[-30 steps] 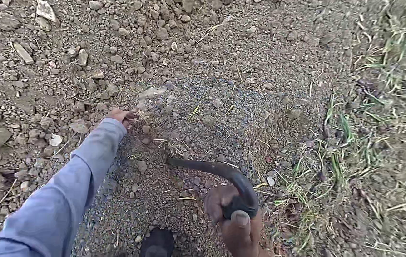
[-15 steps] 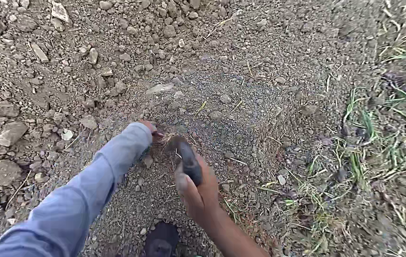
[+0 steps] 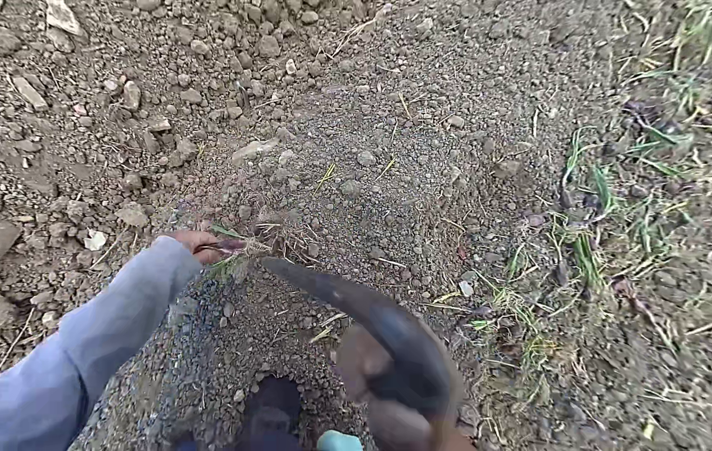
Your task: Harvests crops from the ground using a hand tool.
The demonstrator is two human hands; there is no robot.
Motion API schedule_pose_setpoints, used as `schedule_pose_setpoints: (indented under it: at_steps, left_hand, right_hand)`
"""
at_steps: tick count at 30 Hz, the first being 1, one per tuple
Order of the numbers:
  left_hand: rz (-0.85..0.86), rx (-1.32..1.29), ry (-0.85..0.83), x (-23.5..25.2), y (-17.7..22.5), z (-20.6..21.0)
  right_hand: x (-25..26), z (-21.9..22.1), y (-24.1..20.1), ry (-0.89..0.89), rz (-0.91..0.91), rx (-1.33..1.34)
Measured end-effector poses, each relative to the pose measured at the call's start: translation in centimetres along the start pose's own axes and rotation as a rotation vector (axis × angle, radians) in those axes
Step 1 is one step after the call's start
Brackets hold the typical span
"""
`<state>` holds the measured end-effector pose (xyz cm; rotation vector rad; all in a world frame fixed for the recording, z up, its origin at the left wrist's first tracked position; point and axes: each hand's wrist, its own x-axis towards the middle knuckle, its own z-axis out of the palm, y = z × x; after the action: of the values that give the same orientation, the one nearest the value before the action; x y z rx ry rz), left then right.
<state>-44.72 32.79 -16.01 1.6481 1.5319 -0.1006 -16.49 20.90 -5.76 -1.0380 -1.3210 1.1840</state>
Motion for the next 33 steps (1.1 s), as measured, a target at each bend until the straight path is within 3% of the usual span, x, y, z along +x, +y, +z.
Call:
schedule_pose_setpoints:
  at_steps: [2, 4, 7, 9, 13, 15, 19, 21, 22, 25, 27, 30, 31, 33]
  left_hand:
    - [-0.013, -0.064, 0.012, 0.6, 0.6, -0.7]
    - [0.007, -0.107, 0.082, 1.6, 2.3, -0.6]
    - [-0.129, -0.015, 0.101, 3.6, 2.4, 2.0]
    - [-0.195, 0.054, 0.089, 5.2, -0.1, 5.1]
    - [-0.262, 0.092, -0.062, 7.8, 0.2, 5.5]
    - [-0.258, 0.075, -0.082, 8.3, -1.1, 5.9]
    - [-0.134, 0.019, 0.069, 6.8, -4.3, 6.8]
    - [-0.218, -0.022, -0.088, 4.3, -1.6, 2.7]
    - [-0.219, -0.031, -0.088, 3.5, -1.3, 1.6]
    - [-0.110, -0.014, -0.124, 1.6, 2.2, -0.7]
    - [0.021, 0.035, -0.195, 1.6, 4.8, 0.5]
    - [-0.015, 0.138, -0.364, 3.3, 7.3, 6.5]
    - [-0.017, 0.180, -0.322, 3.9, 6.7, 9.4]
    - [-0.122, 0.180, -0.408, 3.7, 7.0, 11.2]
  right_hand:
    - [-0.2, 1.3, 4.2, 0.016, 0.155, -0.269]
    - [-1.0, 1.6, 6.1, 0.035, 0.241, -0.320]
    - [-1.9, 0.3, 3.5, 0.049, 0.112, -0.231]
    - [-2.7, -1.0, 2.1, 0.026, 0.037, -0.192]
    - [-2.4, -1.7, -0.2, 0.075, 0.058, -0.153]
    - [-1.9, -1.8, -2.4, 0.053, 0.018, -0.028]
    - [-0.7, -2.5, -3.8, 0.008, -0.145, 0.255]
    - [0.4, -1.7, -2.0, -0.040, -0.098, 0.153]
    - [0.6, -0.9, 0.0, -0.027, -0.026, 0.029]
    - [-0.2, 1.4, 7.7, 0.013, 0.220, -0.221]
    - [-0.4, 1.8, 8.6, 0.053, 0.284, -0.201]
    - [-1.0, 0.9, 4.1, 0.128, 0.190, -0.107]
    - [-1.5, -0.1, 1.7, 0.123, 0.137, -0.093]
    - [-3.3, -2.9, -2.2, 0.077, 0.074, -0.045]
